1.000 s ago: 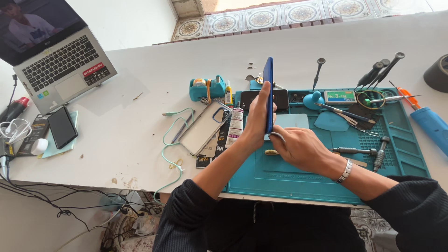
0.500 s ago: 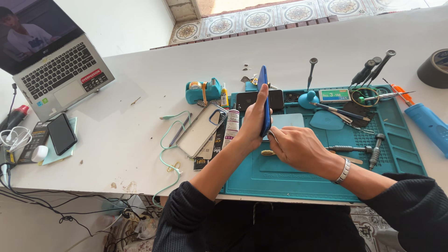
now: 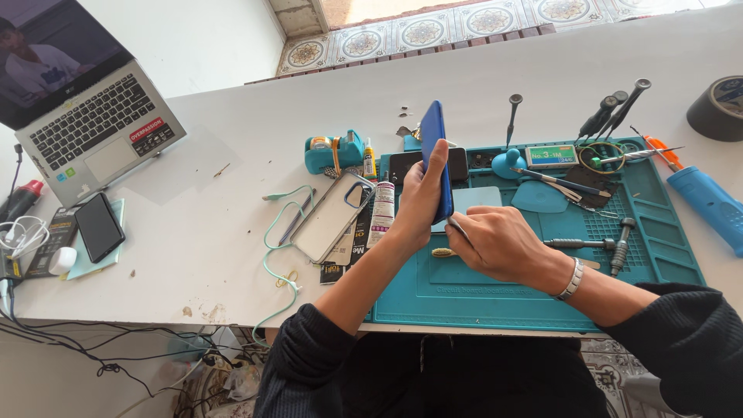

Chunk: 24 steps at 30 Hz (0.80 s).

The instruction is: The person repairs a smartphone at a workbench. They remove the back cover and battery, clean adhesive residue from the cover and frame with a brush and tools, then reassemble the phone by fitting the cover back onto the body and pressing it into place.

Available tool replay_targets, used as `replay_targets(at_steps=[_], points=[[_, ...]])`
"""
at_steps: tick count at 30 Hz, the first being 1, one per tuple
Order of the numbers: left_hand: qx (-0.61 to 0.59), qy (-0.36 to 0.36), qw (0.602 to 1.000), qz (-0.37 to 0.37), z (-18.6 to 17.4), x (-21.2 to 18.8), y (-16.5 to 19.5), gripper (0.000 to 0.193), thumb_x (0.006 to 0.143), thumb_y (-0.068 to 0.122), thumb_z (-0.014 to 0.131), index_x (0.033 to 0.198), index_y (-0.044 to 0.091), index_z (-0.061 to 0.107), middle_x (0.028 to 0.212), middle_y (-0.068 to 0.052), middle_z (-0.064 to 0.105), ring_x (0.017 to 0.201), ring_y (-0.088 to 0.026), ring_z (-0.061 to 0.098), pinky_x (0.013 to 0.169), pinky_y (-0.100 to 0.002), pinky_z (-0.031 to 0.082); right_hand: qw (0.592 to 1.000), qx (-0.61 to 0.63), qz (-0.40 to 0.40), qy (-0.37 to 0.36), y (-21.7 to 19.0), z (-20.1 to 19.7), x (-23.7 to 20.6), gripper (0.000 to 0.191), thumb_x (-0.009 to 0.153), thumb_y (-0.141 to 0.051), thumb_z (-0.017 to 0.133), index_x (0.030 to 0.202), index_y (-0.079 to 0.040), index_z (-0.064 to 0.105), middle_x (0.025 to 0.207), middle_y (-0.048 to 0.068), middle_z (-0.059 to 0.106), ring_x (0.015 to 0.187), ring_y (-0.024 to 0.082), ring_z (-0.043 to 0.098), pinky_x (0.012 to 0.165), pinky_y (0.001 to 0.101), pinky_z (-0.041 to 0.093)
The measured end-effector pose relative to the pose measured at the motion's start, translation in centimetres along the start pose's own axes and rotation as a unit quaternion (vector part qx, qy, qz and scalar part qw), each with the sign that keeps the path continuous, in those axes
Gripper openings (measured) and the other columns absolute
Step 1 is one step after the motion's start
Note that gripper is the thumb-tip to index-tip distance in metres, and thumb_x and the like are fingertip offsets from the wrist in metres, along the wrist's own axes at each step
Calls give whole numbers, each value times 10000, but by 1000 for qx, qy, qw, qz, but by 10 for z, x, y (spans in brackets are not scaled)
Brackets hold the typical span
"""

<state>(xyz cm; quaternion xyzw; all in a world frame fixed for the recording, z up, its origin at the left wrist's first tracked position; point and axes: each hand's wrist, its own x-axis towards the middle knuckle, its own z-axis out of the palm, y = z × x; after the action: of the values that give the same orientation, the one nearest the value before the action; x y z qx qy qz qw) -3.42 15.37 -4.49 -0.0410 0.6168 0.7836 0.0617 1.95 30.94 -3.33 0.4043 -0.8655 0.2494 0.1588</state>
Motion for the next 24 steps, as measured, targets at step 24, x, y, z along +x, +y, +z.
replay_targets(at_steps=[24], points=[[-139, -94, 985, -48, 3, -6, -5, 404, 918, 488, 641, 945, 135, 448, 789, 34, 425, 611, -61, 437, 505, -251, 364, 994, 18, 68, -81, 10, 3, 1, 280, 910, -252, 615, 747, -29, 663, 558, 138, 600, 531, 324, 611, 538, 449, 463]])
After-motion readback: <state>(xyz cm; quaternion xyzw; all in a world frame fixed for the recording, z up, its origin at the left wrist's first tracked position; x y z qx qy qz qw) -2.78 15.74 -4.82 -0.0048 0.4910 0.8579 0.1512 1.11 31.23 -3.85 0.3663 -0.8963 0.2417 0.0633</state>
